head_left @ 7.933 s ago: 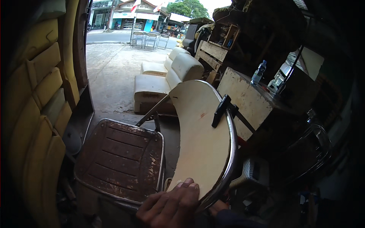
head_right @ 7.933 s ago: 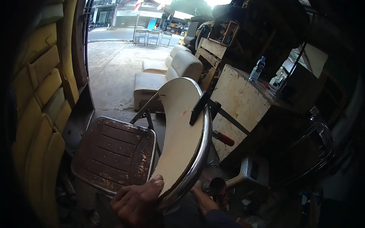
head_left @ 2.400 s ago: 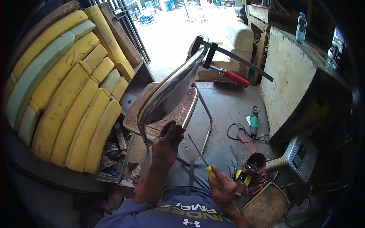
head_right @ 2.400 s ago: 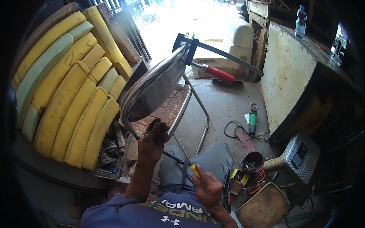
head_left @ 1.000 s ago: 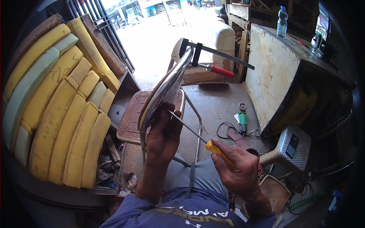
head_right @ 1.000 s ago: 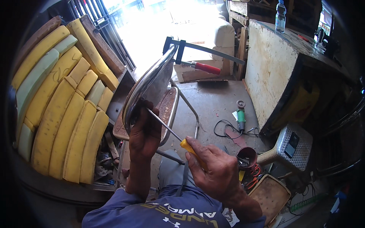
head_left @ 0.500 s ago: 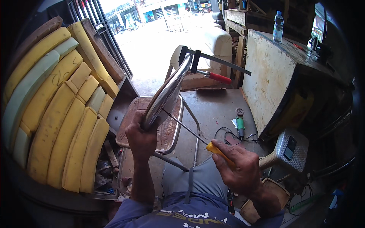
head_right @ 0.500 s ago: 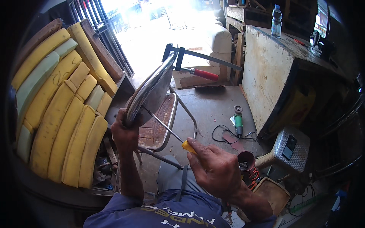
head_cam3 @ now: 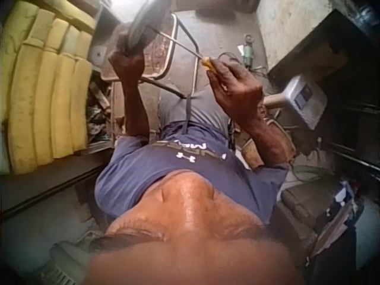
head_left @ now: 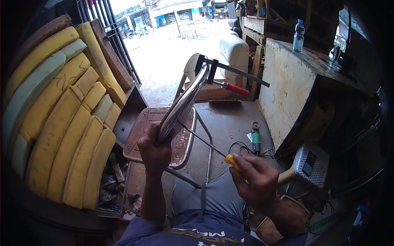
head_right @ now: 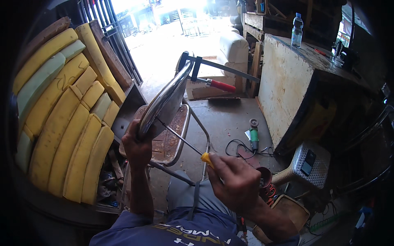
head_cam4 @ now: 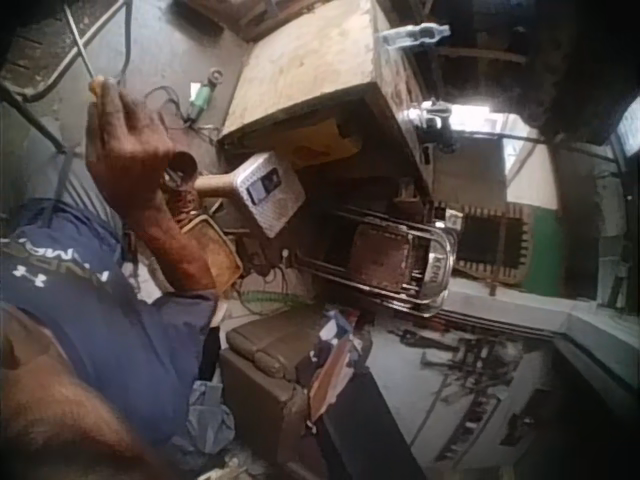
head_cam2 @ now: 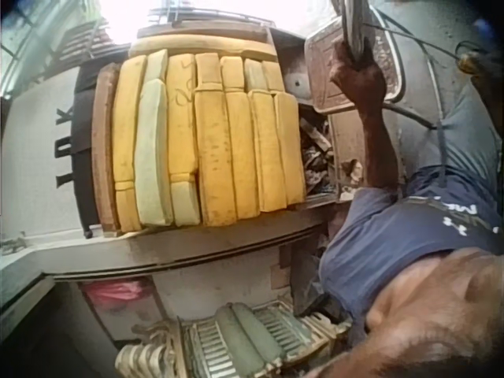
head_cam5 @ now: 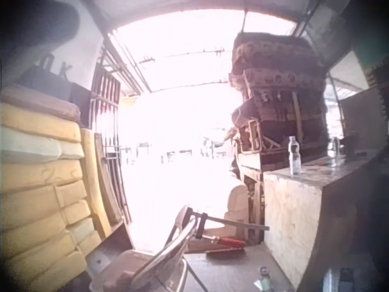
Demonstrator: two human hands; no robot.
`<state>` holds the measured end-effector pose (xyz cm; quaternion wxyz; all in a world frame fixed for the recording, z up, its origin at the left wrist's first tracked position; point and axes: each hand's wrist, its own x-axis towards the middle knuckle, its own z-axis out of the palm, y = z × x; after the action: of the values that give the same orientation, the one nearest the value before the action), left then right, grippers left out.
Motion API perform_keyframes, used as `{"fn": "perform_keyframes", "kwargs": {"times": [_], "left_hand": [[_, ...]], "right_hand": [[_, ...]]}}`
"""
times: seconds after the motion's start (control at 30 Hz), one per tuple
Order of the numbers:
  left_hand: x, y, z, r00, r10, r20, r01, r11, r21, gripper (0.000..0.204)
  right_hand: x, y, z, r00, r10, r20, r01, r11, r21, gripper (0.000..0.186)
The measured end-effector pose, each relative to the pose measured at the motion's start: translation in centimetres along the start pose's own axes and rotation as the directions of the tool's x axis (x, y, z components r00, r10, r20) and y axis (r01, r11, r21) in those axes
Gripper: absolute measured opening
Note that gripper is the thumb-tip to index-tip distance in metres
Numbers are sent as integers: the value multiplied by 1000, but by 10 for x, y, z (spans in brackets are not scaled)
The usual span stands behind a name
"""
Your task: The person unscrews and removes the backrest from a metal folding chair using a screwdriver.
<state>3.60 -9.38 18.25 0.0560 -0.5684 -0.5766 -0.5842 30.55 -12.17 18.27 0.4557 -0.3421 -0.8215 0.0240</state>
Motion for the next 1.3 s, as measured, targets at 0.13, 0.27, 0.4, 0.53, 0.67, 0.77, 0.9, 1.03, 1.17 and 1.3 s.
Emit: {"fn": "perform_keyframes", "kwargs": {"times": [0.13,0.27,0.4,0.53,0.67,0.77,0.9,1.03,1.17,1.3], "left_hand": [[-3,1,-3,998,-53,32,52,998,41,15],[-4,2,-6,996,-54,69,50,997,54,19],[0,6,-9,998,19,59,-21,999,33,24],[1,4,-6,996,22,84,-22,1000,-2,29],[0,-4,-7,995,-34,97,37,999,-26,28],[1,-3,-8,995,-31,97,35,998,-46,27],[4,-2,-4,996,14,90,-6,997,-83,27],[2,-1,-6,996,11,91,-3,996,-89,28],[1,-8,-11,996,15,83,-7,996,-94,31],[3,-4,-10,992,-9,124,25,992,-126,31]], "right_hand": [[-2,-3,11,1000,9,-3,-9,998,65,34],[18,5,-14,481,450,752,-812,-95,576,39],[13,-6,-14,664,494,562,-746,387,542,36],[-2,3,10,993,122,-6,-121,986,118,28],[18,-2,-7,516,535,669,-814,63,577,32],[13,-3,-9,601,515,612,-799,370,473,34],[-4,-4,8,991,128,28,-129,991,44,36],[8,-17,-2,657,602,455,-754,541,374,29],[25,-7,-16,522,467,714,-847,190,496,27],[1,-11,2,971,166,174,-182,980,81,30]]}}
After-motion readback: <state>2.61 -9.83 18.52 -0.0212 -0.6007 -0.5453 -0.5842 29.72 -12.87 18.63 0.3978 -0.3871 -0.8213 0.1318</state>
